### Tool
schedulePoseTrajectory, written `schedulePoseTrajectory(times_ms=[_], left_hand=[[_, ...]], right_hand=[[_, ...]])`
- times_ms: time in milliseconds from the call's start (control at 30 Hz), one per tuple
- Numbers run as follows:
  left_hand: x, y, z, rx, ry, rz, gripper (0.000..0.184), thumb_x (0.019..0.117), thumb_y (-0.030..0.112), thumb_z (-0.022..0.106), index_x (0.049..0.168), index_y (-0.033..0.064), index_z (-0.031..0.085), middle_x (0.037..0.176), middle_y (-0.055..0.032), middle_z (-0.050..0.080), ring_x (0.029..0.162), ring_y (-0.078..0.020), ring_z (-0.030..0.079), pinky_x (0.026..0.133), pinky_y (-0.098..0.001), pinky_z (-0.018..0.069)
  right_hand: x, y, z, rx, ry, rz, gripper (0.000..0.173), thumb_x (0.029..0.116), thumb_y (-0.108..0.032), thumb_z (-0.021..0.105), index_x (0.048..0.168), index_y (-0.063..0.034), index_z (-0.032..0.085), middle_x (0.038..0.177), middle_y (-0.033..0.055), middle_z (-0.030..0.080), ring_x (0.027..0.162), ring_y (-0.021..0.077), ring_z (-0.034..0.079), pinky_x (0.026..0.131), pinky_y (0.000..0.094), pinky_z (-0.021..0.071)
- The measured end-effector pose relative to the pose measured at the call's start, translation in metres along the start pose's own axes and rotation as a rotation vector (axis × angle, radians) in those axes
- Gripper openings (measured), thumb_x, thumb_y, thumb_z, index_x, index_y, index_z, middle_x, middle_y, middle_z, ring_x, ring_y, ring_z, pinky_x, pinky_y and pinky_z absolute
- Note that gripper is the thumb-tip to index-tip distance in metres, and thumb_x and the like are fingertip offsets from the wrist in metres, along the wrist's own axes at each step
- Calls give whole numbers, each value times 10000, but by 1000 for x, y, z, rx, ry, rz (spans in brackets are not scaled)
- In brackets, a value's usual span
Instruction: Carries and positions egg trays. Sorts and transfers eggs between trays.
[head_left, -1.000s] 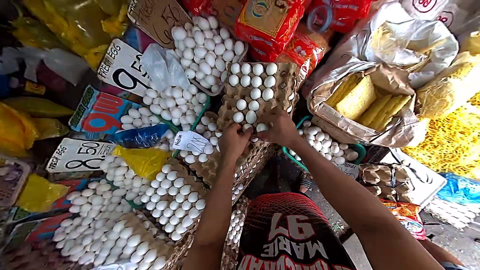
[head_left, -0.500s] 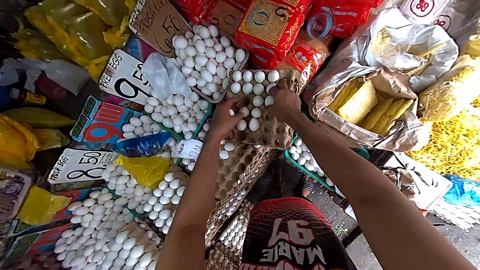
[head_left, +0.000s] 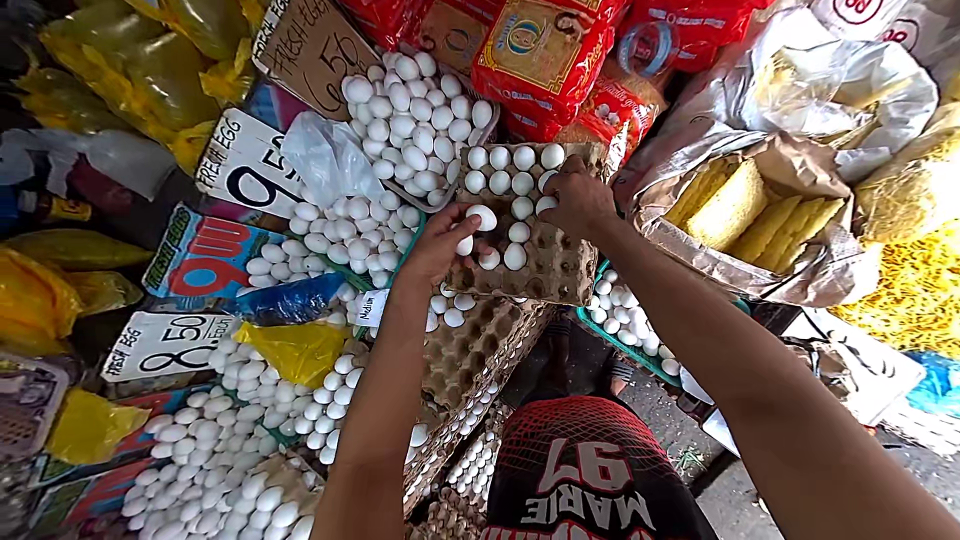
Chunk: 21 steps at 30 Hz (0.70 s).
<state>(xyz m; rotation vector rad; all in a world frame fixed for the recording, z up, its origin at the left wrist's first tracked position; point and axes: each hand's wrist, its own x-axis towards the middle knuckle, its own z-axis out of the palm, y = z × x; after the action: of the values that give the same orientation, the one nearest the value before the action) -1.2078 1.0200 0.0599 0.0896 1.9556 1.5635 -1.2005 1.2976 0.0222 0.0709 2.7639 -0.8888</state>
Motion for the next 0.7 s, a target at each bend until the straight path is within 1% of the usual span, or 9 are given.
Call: schedulePoseTrajectory(times_ms=[133,233,333,433,500,567,600,667,700], left_hand=[[-18,-1,-6,-276,7,15,575,942,123,545,1492,187,388,1401,-157,581,1053,-327,699,680,-422,635],[-22,-2,4,269,65,48,577,890,99,735,1424,144,520,1323,-131,584,970,-260,675,667,-422,613],[-17,-4,18,921,84,11,537,857,228,810,1364,297,646,1455,-180,481,1171,-354,607,901,-584,561],[-15,-8,30,1182,58,-67,540,856,275,813,1366,343,650,1542,-182,387,991,-386,673,796,-614,583],[-13,-11,31,1215,58,-44,502,855,278,817,1333,331,674,1548,-171,385,977,-378,675,779,-607,584],[-15,-17,24,1148,76,21,457,871,306,809,1310,314,683,1511,-158,425,1045,-361,660,812,-598,583],[-18,-18,20,1068,91,49,443,877,324,806,1301,295,684,1489,-157,451,1109,-355,642,854,-595,579],[-27,-12,18,792,98,76,453,898,324,793,1325,240,670,1430,-149,502,1198,-295,593,915,-523,567],[-36,-6,21,630,94,78,460,915,322,778,1351,241,654,1395,-119,532,1108,-236,631,808,-440,605]], right_hand=[[28,7,-30,54,120,0,420,880,-336,731,1283,-229,683,1343,193,580,1070,403,660,811,657,553],[58,10,-40,-129,30,39,450,846,-338,738,1269,-192,698,1481,284,443,1064,476,652,788,680,552],[78,14,-38,-226,-41,-4,419,819,-399,762,1153,-147,737,1466,299,456,1082,498,637,793,708,538],[76,20,-43,-71,-17,-42,419,816,-390,771,1148,-136,737,1378,221,541,1107,414,638,854,653,546],[67,27,-49,341,13,14,444,853,-310,767,1220,-76,678,1148,143,692,909,272,707,761,500,610],[55,29,-54,778,-34,149,492,831,-199,678,1311,-167,576,1003,128,690,678,231,669,543,391,569],[50,28,-55,838,-81,171,531,806,-163,639,1329,-220,564,991,125,682,663,240,662,526,393,561],[45,27,-53,584,-143,62,499,812,-141,708,1304,-179,636,1028,129,703,734,253,684,591,440,585],[46,25,-49,320,-159,-24,438,811,-213,778,1239,-162,700,1097,129,726,871,278,716,705,510,608]])
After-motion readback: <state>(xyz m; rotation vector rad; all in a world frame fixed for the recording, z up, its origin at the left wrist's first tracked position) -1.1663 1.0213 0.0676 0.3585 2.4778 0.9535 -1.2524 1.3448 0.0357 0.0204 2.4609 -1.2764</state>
